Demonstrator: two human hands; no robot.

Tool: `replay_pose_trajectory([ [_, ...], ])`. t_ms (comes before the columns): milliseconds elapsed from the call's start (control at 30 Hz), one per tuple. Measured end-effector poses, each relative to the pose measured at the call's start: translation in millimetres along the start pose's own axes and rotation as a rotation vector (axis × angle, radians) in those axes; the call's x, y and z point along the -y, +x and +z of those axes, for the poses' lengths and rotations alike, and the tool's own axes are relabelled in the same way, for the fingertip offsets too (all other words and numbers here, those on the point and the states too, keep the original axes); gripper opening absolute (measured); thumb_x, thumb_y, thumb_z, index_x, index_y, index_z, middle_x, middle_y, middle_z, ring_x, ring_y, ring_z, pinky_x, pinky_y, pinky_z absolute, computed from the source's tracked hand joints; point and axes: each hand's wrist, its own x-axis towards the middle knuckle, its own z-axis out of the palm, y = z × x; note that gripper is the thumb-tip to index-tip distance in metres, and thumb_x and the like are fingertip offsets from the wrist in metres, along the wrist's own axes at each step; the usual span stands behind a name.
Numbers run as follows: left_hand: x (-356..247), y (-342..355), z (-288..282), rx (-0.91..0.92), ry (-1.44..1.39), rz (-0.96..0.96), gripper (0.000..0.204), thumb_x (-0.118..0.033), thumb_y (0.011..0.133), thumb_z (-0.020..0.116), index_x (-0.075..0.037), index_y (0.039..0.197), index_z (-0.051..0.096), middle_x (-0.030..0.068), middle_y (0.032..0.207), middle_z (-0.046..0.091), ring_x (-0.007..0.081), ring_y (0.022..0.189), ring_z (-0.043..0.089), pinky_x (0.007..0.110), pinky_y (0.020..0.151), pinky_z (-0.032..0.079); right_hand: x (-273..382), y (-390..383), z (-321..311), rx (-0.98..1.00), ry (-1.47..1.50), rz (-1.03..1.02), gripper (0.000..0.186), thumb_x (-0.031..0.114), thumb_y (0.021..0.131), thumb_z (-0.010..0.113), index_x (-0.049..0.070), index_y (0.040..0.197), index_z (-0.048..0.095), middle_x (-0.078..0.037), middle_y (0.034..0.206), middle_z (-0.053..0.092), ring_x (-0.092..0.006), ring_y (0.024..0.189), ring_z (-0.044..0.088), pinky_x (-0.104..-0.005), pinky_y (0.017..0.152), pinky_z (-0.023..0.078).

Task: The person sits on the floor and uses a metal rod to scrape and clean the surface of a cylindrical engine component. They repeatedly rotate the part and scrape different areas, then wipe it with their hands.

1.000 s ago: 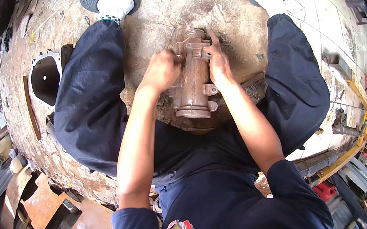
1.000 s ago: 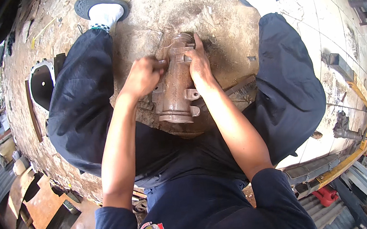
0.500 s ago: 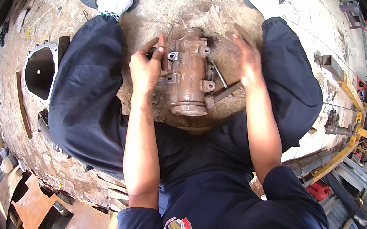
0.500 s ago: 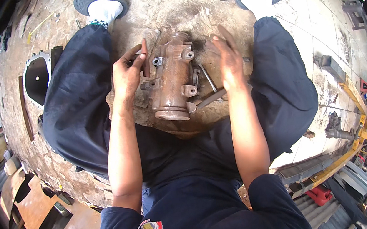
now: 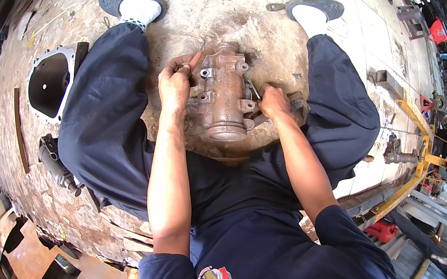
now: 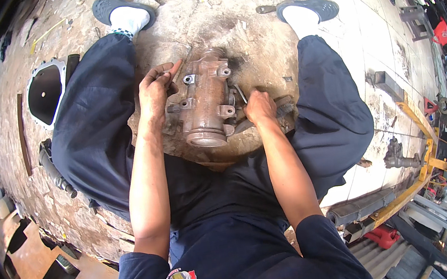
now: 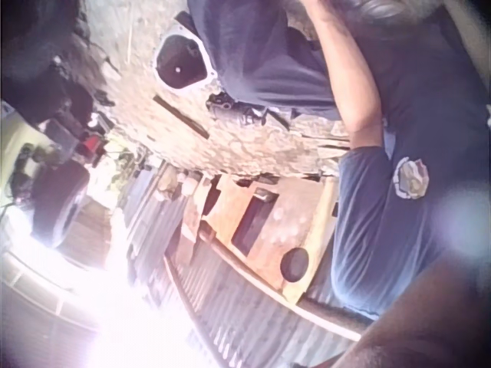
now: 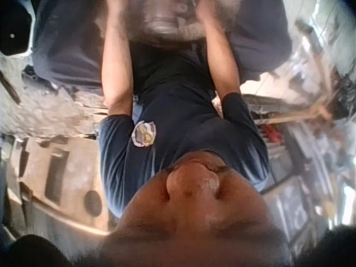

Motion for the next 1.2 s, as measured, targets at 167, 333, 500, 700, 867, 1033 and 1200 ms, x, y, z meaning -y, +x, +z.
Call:
replay_pose_trajectory([
  [167,1,2,-2,-0.057,0.012,0.011,0.026,0.0,0.098,0.049,0.006,0.119,0.064,0.0058,0.116,0.078,0.0072,0.067,0.051,0.024,0.067,0.049,-12,1,-9,-0.23,0.321,0.068,0.021,0.013,0.09,0.073,0.005,0.109,0.072,-0.022,0.101,0.075,-0.0378,0.098,0.073,-0.0467,0.087,0.056],
  [333,22,10,1,-0.045,-0.013,-0.009,0.029,0.003,0.099,0.046,0.004,0.123,0.063,0.0056,0.117,0.078,0.0074,0.068,0.055,0.023,0.066,0.049,-7,-22,-45,-0.53,0.914,-0.132,0.017,0.01,0.093,0.077,-0.001,0.104,0.07,-0.013,0.083,0.075,-0.02,0.074,0.073,-0.0334,0.072,0.057],
  [500,30,12,13,-0.031,0.07,-0.003,0.032,0.005,0.099,0.046,0.004,0.127,0.062,0.0059,0.118,0.078,0.0078,0.07,0.059,0.024,0.065,0.049,9,-42,-54,-0.401,1.273,-0.322,0.014,0.008,0.096,0.074,-0.003,0.1,0.066,-0.012,0.088,0.074,-0.0175,0.078,0.073,-0.0299,0.073,0.059],
  [700,34,10,16,-0.056,0.187,-0.021,0.034,0.006,0.099,0.046,0.002,0.129,0.063,0.0039,0.115,0.076,0.0086,0.075,0.062,0.025,0.067,0.05,14,-40,-28,-0.313,1.486,-0.3,0.015,0.007,0.094,0.077,-0.002,0.098,0.065,-0.016,0.091,0.076,-0.0169,0.08,0.073,-0.0282,0.074,0.058],
  [867,33,11,15,-0.051,0.214,-0.01,0.032,0.005,0.1,0.047,0.002,0.127,0.065,0.0027,0.11,0.074,0.0095,0.079,0.063,0.025,0.069,0.051,-16,-41,-35,-0.111,1.37,-0.169,0.017,0.013,0.095,0.078,0.001,0.096,0.066,-0.014,0.092,0.077,-0.0163,0.081,0.075,-0.0252,0.069,0.055],
  [1033,35,12,22,-0.059,0.245,-0.031,0.031,0.005,0.1,0.047,0.002,0.126,0.064,0.0041,0.114,0.073,0.0101,0.077,0.061,0.026,0.072,0.051,-17,-32,-12,-0.249,1.605,-0.307,0.01,-0.002,0.095,0.073,-0.003,0.091,0.064,-0.015,0.092,0.074,-0.02,0.082,0.076,-0.0311,0.075,0.065],
  [1200,39,11,10,-0.04,0.171,0.024,0.03,0.005,0.1,0.048,0.005,0.124,0.065,0.0041,0.107,0.072,0.0105,0.077,0.062,0.026,0.072,0.051,-32,-50,-20,-0.015,1.534,-0.328,0.01,-0.003,0.093,0.075,-0.002,0.09,0.066,-0.015,0.094,0.074,-0.0172,0.084,0.075,-0.0276,0.074,0.064],
])
